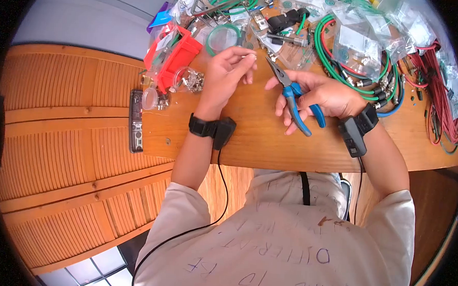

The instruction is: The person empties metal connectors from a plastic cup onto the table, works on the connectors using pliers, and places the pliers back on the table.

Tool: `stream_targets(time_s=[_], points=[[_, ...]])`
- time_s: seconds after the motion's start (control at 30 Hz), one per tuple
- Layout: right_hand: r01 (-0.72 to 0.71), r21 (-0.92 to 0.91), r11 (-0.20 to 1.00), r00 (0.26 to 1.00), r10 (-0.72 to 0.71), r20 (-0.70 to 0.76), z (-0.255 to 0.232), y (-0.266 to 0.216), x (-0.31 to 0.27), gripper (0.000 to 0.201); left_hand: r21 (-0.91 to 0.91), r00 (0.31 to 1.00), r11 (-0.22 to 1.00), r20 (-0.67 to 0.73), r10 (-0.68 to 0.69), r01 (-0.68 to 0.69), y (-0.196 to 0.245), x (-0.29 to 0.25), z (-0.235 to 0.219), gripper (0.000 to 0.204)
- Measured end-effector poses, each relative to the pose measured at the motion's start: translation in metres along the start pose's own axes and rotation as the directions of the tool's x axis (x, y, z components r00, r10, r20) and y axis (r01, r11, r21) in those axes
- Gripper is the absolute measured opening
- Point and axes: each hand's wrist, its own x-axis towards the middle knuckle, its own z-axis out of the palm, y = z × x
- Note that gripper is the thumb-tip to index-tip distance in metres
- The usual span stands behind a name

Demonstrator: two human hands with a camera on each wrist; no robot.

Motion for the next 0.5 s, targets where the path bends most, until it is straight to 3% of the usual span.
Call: stream_targets(time_s=[0.07,0.13,0.17,0.23,0.27,0.33,0.37,0.43,0.5], points=[[0.022,-0.006,1.0,1.0,-0.021,0.012,-0.002,-0.001,0.001,0.076,-0.027,0.998,0.999,-0.057,0.033,-0.035,0.02,-0.003,0.001,0.019],[0.02,0.017,1.0,1.0,-0.02,0.002,0.0,-0.001,-0.001,0.074,0.155,0.963,0.978,-0.206,0.173,-0.143,0.048,-0.016,-0.006,0.016],[0.013,0.018,1.0,1.0,-0.013,0.006,-0.001,0.0,-0.001,0.074,0.154,0.962,0.978,-0.213,0.17,-0.139,0.058,-0.024,-0.013,0.016],[0.026,0.034,0.999,0.999,-0.027,0.029,-0.003,0.002,0.0,0.073,0.515,0.93,0.856,-0.29,0.226,-0.048,0.077,-0.034,-0.031,0.019],[0.031,0.037,0.999,0.999,-0.033,0.032,-0.003,0.002,0.0,0.073,0.521,0.931,0.852,-0.286,0.226,-0.047,0.078,-0.038,-0.046,0.019],[0.033,0.009,0.999,0.999,-0.033,0.03,-0.002,0.003,0.0,0.069,0.72,0.919,0.684,-0.337,0.204,0.112,0.069,-0.046,-0.077,0.02],[0.038,0.014,0.999,0.999,-0.039,0.028,-0.001,0.003,0.0,0.069,0.723,0.922,0.682,-0.33,0.201,0.11,0.066,-0.049,-0.087,0.02],[0.019,-0.019,1.0,1.0,-0.019,0.01,-0.001,0.002,0.0,0.064,0.836,0.917,0.509,-0.347,0.198,0.206,0.067,-0.056,-0.092,0.019],[0.031,-0.016,0.999,0.999,-0.031,0.026,-0.002,0.003,0.0,0.062,0.875,0.916,0.439,-0.329,0.23,0.204,0.067,-0.058,-0.09,0.019]])
